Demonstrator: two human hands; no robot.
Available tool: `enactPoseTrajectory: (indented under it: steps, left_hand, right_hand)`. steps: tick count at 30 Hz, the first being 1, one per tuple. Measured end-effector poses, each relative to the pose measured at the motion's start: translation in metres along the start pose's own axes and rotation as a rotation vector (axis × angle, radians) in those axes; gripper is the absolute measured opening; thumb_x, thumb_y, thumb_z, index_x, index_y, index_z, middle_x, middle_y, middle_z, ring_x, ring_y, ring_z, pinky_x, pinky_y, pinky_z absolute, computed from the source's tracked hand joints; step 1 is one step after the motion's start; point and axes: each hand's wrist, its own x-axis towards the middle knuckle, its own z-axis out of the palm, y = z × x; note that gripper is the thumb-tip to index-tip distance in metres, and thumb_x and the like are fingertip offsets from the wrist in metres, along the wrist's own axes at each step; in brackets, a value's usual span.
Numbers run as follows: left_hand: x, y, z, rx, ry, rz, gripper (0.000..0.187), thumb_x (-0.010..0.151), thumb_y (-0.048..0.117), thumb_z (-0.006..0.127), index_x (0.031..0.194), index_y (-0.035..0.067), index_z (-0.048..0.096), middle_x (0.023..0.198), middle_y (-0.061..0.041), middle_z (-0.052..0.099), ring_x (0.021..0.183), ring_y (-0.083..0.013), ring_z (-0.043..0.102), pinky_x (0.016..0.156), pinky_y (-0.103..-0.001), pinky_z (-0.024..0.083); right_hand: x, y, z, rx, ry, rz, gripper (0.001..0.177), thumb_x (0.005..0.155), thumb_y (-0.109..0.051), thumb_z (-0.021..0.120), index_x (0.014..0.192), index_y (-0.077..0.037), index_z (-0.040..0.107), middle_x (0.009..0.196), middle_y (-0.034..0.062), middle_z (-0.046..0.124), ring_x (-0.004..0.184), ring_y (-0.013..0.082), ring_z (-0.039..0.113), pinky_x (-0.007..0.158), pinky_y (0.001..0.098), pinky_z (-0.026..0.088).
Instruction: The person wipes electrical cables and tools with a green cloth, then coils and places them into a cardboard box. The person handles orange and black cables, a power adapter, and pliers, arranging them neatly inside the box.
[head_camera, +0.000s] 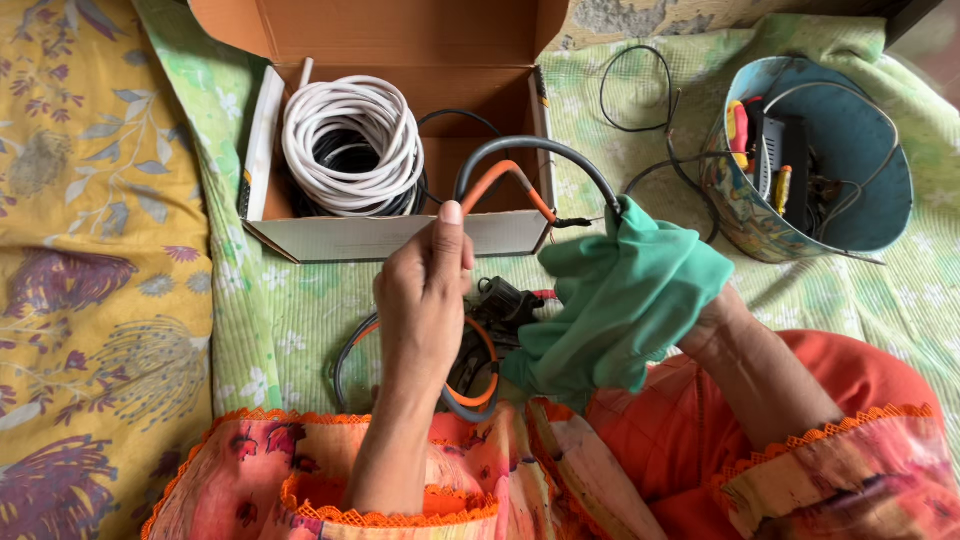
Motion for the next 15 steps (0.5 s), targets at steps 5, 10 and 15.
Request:
enactPoseTrajectory:
  steps: [5,10,15]
  left_hand:
    - [0.002,-0.003,0.002,-0.018,-0.021,-0.003,0.057,0.104,0.05,0.05,0.068,0.007,0.059,0.055,0.003,0.042,0.05,-0.0071,0.04,0.045,-0.027,0.032]
    - [-0.001,-0.001,0.01,0.064,-0.074,0.021,0.056,0.106,0.05,0.045,0.077,0.008,0.07,0.054,0.005,0.046,0.048,-0.005,0.044,0.044,-0.027,0.033]
    - [-0.005,0.002,0.017,0.095,-0.112,0.068,0.044,0.104,0.047,0.044,0.102,0.014,0.073,0.052,0.004,0.048,0.045,-0.0053,0.046,0.042,-0.029,0.035]
  right_hand:
    - [0.003,-0.005,0.001,-0.038,0.104,0.007,0.011,0.102,-0.012,0.065,0.103,-0.001,0.065,0.094,0.0114,0.069,0.077,0.0211,0.069,0.07,0.0371,0.062]
    - [0.005,-0.011,0.015,0.048,0.097,-0.056,0.013,0.102,-0.014,0.066,0.103,-0.001,0.066,0.096,0.011,0.07,0.079,0.0209,0.07,0.071,0.0375,0.062]
    - [0.0,-0.014,0.021,-0.001,0.12,-0.122,0.013,0.101,-0.013,0.065,0.106,-0.001,0.066,0.1,0.0131,0.07,0.084,0.0226,0.07,0.075,0.0383,0.062]
